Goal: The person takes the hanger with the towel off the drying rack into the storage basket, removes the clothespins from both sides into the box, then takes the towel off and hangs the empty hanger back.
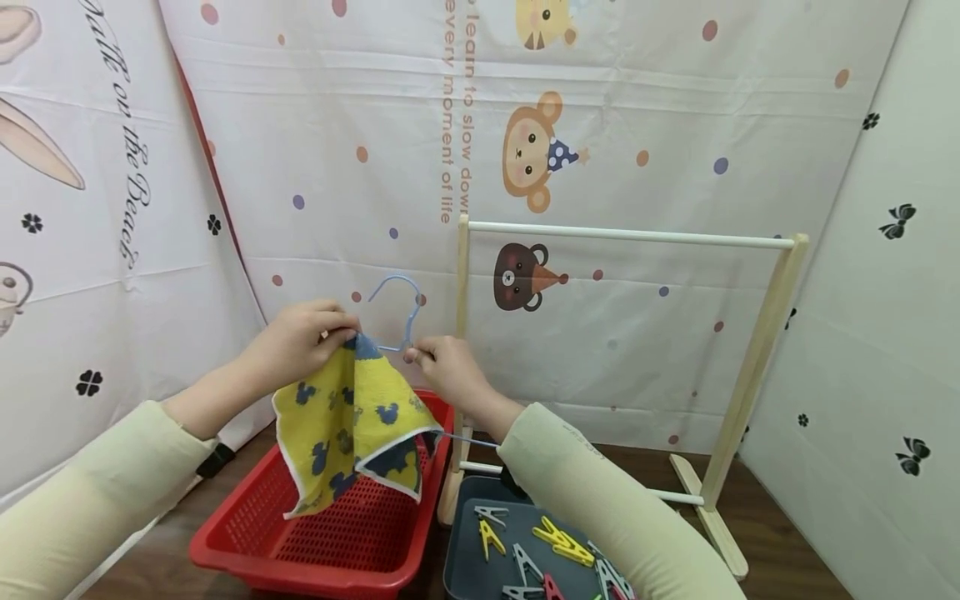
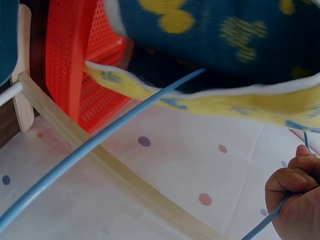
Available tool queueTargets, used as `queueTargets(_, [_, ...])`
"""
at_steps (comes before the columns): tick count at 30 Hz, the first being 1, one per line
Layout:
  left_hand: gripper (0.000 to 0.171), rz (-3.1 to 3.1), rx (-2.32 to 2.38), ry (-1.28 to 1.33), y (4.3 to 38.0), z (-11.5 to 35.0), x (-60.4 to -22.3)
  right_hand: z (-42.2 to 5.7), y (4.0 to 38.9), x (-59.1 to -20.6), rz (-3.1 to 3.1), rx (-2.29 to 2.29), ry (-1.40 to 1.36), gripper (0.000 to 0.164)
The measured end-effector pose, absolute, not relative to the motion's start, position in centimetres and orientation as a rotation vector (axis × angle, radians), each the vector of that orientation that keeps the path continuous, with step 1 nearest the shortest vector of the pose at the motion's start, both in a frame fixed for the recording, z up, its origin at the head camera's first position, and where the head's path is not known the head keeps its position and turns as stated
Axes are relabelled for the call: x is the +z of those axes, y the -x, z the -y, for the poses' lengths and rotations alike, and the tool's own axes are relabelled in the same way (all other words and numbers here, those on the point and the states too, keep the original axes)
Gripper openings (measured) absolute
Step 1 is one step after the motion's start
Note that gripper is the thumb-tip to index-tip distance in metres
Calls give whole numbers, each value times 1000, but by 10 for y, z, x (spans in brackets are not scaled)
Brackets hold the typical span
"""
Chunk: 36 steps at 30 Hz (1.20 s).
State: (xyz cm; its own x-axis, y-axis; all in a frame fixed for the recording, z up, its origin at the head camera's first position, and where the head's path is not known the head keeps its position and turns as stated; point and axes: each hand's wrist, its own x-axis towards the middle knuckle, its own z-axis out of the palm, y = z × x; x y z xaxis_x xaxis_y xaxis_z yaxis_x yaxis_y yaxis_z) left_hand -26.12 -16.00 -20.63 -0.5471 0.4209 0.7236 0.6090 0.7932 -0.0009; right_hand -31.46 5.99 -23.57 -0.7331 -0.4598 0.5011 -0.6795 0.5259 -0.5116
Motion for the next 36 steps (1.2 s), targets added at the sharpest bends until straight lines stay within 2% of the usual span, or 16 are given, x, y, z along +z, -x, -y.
queueTargets(14, [14,2232,-487,712,250,166,-190,-55,319,-266,2498,1068,-951,24])
queueTargets(30, [16,2235,-556,493,227,180,-154,-52,325,-287,2521,1061,-913,24])
queueTargets(36, [16,2203,-576,454,221,190,-144,-54,328,-293,2554,1056,-910,36])
